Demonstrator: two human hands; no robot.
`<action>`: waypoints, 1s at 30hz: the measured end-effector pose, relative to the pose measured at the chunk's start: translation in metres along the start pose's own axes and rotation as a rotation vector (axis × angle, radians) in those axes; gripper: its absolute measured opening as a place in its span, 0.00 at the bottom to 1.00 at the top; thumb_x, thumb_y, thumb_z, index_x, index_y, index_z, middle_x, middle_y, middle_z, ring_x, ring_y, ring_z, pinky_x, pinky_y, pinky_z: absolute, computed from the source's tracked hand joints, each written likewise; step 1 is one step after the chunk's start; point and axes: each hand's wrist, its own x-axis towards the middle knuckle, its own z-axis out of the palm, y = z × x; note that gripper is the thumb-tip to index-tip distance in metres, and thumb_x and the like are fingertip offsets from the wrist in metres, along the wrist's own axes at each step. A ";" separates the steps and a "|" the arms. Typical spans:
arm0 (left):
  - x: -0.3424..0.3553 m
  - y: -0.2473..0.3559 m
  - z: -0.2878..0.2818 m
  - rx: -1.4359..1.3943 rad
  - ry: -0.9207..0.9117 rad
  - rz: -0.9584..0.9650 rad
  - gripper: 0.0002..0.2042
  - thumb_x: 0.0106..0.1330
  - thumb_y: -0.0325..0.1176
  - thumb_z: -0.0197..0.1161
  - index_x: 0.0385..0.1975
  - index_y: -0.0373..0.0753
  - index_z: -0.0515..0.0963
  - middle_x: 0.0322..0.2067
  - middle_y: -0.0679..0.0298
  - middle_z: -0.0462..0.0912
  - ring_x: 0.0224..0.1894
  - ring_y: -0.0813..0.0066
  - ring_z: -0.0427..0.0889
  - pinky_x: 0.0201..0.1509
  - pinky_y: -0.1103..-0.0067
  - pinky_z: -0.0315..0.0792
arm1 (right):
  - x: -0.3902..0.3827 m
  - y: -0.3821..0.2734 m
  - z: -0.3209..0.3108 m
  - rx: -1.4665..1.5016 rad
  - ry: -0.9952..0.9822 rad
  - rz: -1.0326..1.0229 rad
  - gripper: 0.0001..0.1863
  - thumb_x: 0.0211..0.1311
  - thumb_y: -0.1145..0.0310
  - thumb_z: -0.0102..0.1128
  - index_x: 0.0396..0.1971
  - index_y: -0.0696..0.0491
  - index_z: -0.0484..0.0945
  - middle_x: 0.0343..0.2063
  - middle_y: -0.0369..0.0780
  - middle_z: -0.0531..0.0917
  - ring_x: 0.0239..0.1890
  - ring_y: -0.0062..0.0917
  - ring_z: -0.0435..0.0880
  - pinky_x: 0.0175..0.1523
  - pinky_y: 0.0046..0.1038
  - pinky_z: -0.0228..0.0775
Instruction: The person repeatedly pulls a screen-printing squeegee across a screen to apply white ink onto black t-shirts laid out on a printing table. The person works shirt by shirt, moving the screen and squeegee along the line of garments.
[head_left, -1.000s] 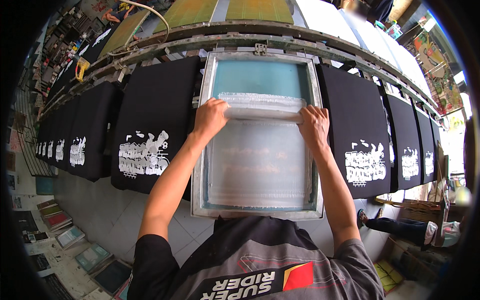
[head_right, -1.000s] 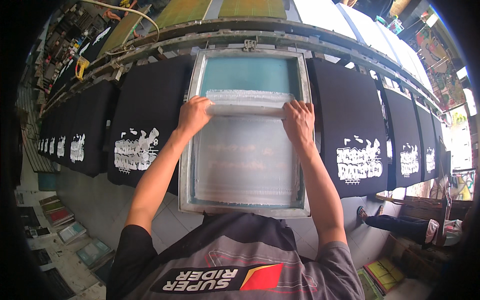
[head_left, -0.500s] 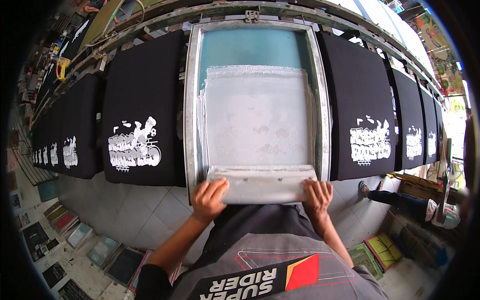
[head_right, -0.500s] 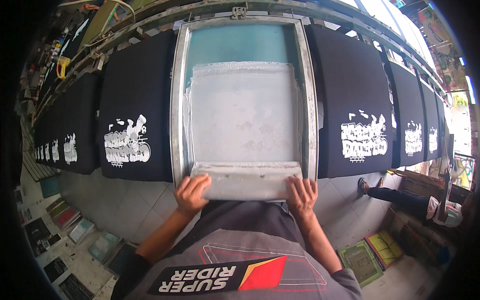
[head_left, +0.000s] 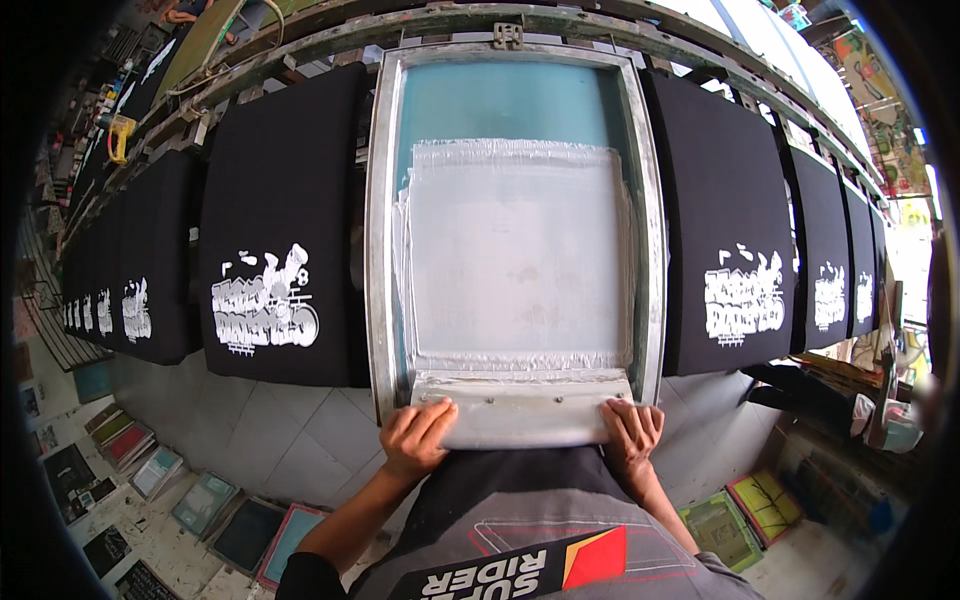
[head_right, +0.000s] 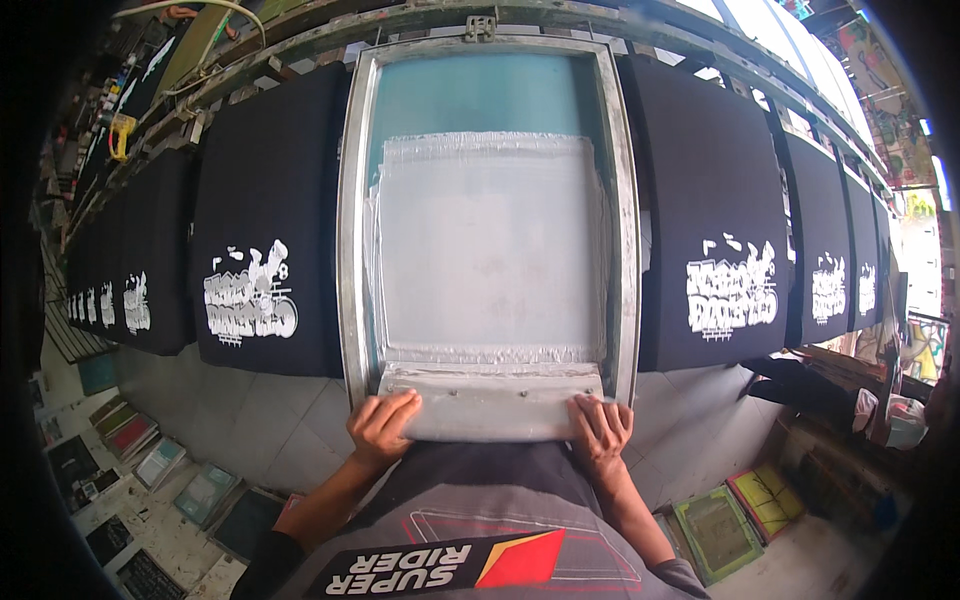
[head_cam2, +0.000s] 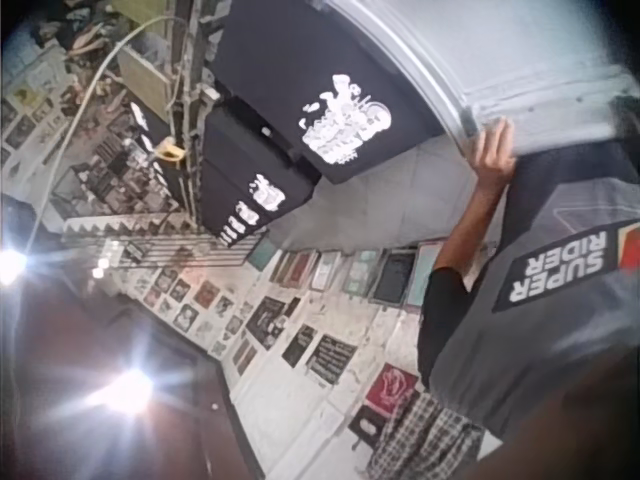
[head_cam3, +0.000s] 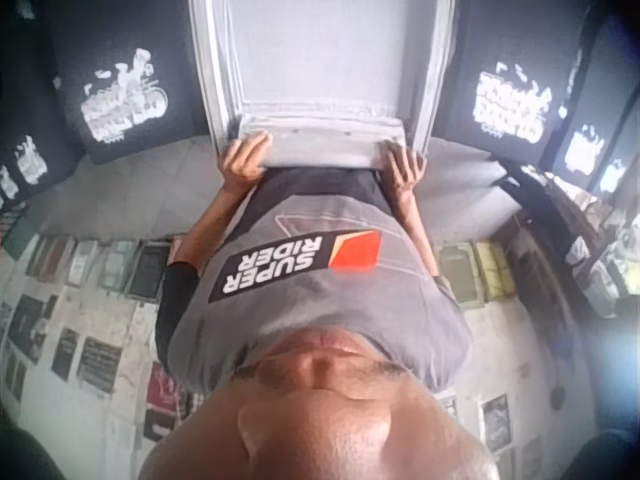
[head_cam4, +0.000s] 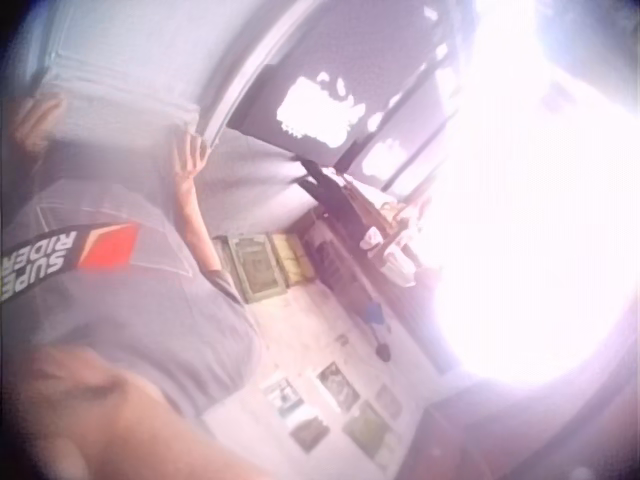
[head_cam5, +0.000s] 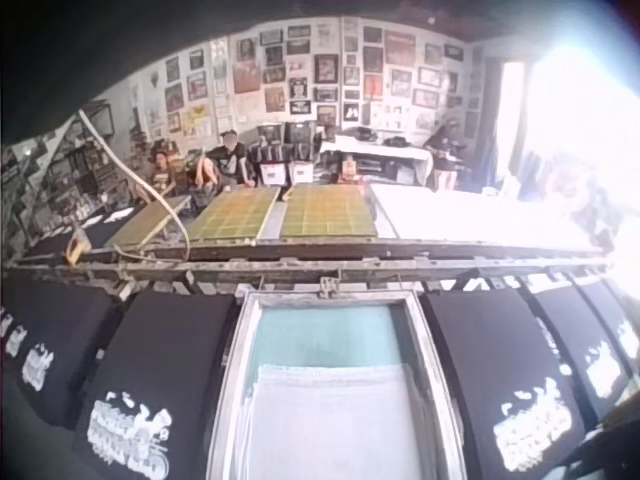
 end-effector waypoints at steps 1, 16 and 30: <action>0.005 -0.006 0.007 0.020 0.021 0.001 0.12 0.55 0.31 0.72 0.40 0.40 0.91 0.43 0.67 0.92 0.38 0.71 0.87 0.41 0.76 0.79 | 0.001 0.002 0.009 -0.008 0.028 0.002 0.13 0.54 0.68 0.67 0.41 0.51 0.88 0.39 0.36 0.89 0.37 0.28 0.85 0.47 0.35 0.70; 0.219 -0.120 0.048 0.146 0.094 0.026 0.11 0.51 0.27 0.74 0.36 0.41 0.88 0.40 0.59 0.91 0.39 0.57 0.89 0.41 0.66 0.82 | 0.225 0.117 0.090 -0.152 0.192 -0.092 0.13 0.55 0.63 0.80 0.36 0.51 0.86 0.38 0.42 0.86 0.43 0.43 0.85 0.62 0.53 0.72; 0.054 -0.036 -0.019 0.021 -0.002 0.122 0.21 0.42 0.19 0.67 0.39 0.46 0.89 0.42 0.71 0.90 0.43 0.66 0.83 0.48 0.69 0.77 | 0.072 0.025 -0.008 0.089 -0.024 -0.142 0.16 0.51 0.68 0.72 0.43 0.46 0.88 0.38 0.34 0.84 0.46 0.32 0.83 0.58 0.42 0.69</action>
